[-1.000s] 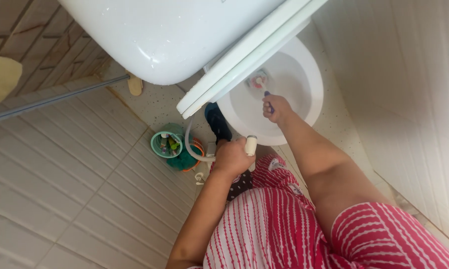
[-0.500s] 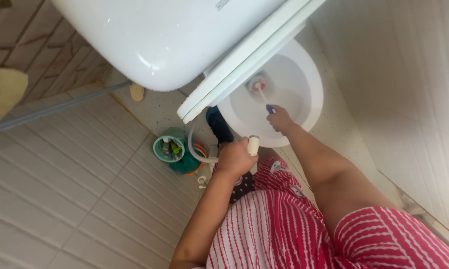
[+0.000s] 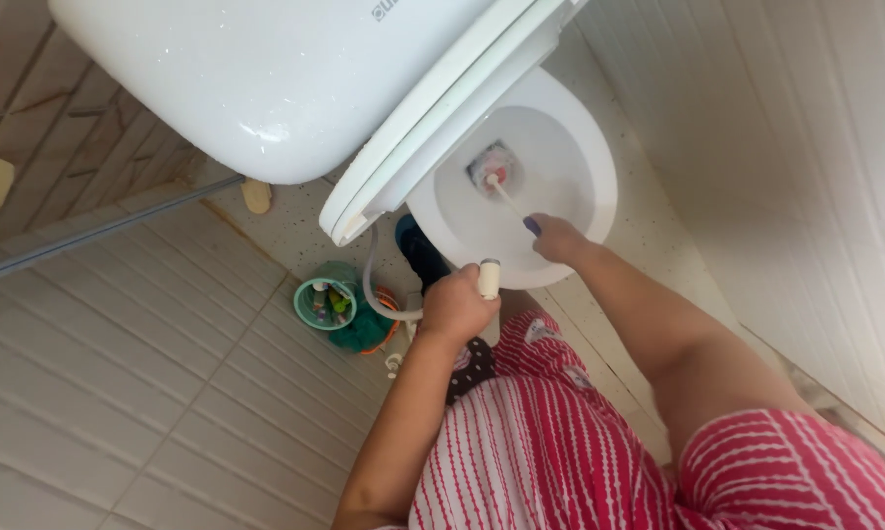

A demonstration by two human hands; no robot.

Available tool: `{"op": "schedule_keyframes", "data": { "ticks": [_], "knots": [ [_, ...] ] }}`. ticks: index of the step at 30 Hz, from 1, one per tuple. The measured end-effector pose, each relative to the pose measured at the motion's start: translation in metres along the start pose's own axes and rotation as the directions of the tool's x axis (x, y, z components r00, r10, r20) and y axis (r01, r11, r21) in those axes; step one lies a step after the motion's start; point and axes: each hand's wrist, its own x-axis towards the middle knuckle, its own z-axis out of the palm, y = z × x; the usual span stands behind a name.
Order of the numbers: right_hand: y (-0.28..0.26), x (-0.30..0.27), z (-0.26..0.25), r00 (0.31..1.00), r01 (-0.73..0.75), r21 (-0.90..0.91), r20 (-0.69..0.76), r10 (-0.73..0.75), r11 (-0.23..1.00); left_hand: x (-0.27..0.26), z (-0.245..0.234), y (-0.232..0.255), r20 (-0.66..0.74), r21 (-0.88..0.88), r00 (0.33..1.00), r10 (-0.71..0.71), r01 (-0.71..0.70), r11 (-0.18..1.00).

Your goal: Cleaning the toilet bowl and lid using cleaning liquid and a brush.

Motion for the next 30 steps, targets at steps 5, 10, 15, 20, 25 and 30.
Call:
{"op": "schedule_keyframes", "data": {
  "ticks": [5,10,15,20,25,30],
  "knots": [
    [0.000,0.065,0.028,0.994,0.102,-0.157,-0.030,-0.108,0.982,-0.002,0.006,-0.004,-0.002,-0.024,1.000,-0.005,0.005,1.000],
    [-0.030,-0.045,-0.033,0.995,0.072,-0.316,0.081,-0.049,0.946,-0.003,0.006,-0.008,-0.016,-0.002,0.999,0.043,-0.043,0.999],
    [-0.042,-0.038,-0.063,0.983,0.045,-0.524,0.177,0.057,0.851,0.005,0.003,-0.005,0.003,-0.022,1.000,0.019,-0.019,1.000],
    [-0.033,0.058,-0.026,0.974,0.225,-0.690,0.188,-0.131,0.687,0.007,0.008,-0.006,-0.022,-0.018,0.999,0.049,-0.049,0.999],
    [-0.035,0.012,-0.034,0.973,0.227,-0.693,0.193,-0.126,0.685,0.002,0.008,-0.006,-0.025,-0.014,0.999,0.048,-0.048,0.999],
    [-0.034,-0.049,-0.058,0.964,0.232,-0.738,0.261,-0.050,0.634,-0.002,-0.008,0.000,0.029,-0.020,0.999,0.030,-0.030,0.999]
  ]
}}
